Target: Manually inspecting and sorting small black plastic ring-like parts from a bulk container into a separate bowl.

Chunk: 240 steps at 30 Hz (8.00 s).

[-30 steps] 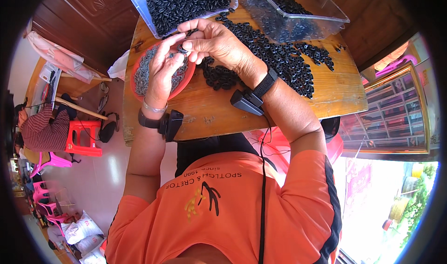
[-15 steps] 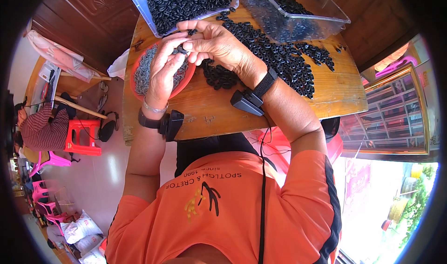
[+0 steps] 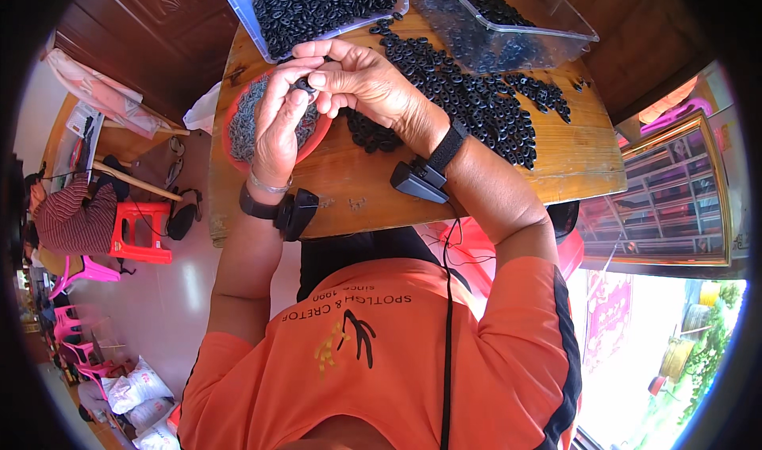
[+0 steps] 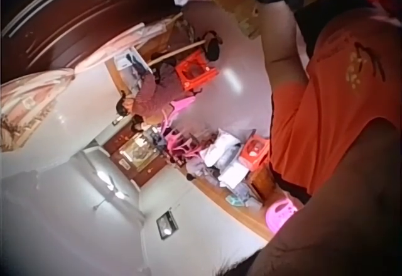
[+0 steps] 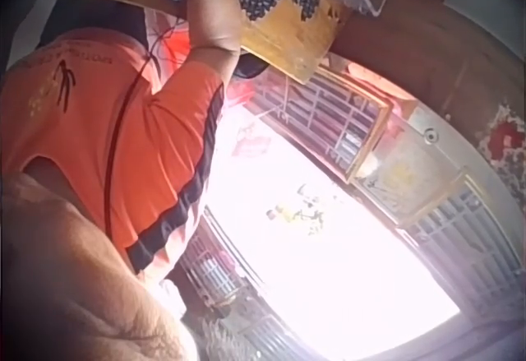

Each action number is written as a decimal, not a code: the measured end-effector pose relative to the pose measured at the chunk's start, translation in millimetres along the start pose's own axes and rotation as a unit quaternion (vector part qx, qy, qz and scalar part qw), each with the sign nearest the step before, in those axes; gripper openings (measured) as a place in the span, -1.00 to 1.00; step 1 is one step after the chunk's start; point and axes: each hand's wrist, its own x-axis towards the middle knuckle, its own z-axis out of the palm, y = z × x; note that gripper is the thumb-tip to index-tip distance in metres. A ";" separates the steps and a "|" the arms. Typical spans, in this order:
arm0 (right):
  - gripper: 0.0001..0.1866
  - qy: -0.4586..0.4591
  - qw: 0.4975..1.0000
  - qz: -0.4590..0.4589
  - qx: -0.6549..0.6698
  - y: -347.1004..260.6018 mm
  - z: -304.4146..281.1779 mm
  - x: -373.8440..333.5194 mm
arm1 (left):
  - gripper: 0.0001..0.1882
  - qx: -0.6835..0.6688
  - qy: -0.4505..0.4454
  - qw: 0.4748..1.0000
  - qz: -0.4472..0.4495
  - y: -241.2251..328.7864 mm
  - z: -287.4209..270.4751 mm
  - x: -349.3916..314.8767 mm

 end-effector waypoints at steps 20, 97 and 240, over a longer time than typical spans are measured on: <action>-0.54 -0.024 1.000 -0.003 0.003 7.7 21.2 -5.9 | -0.73 0.058 0.090 0.990 0.089 1.5 3.9 -7.0; -0.69 0.100 0.935 -0.005 -0.340 -11.3 21.3 -6.5 | -0.88 0.030 0.080 0.993 -0.079 -2.1 -5.4 -2.3; -0.81 0.349 0.500 -0.389 -0.690 -169.4 24.9 -77.2 | -0.63 0.552 0.127 0.817 -0.108 26.5 -92.1 -114.1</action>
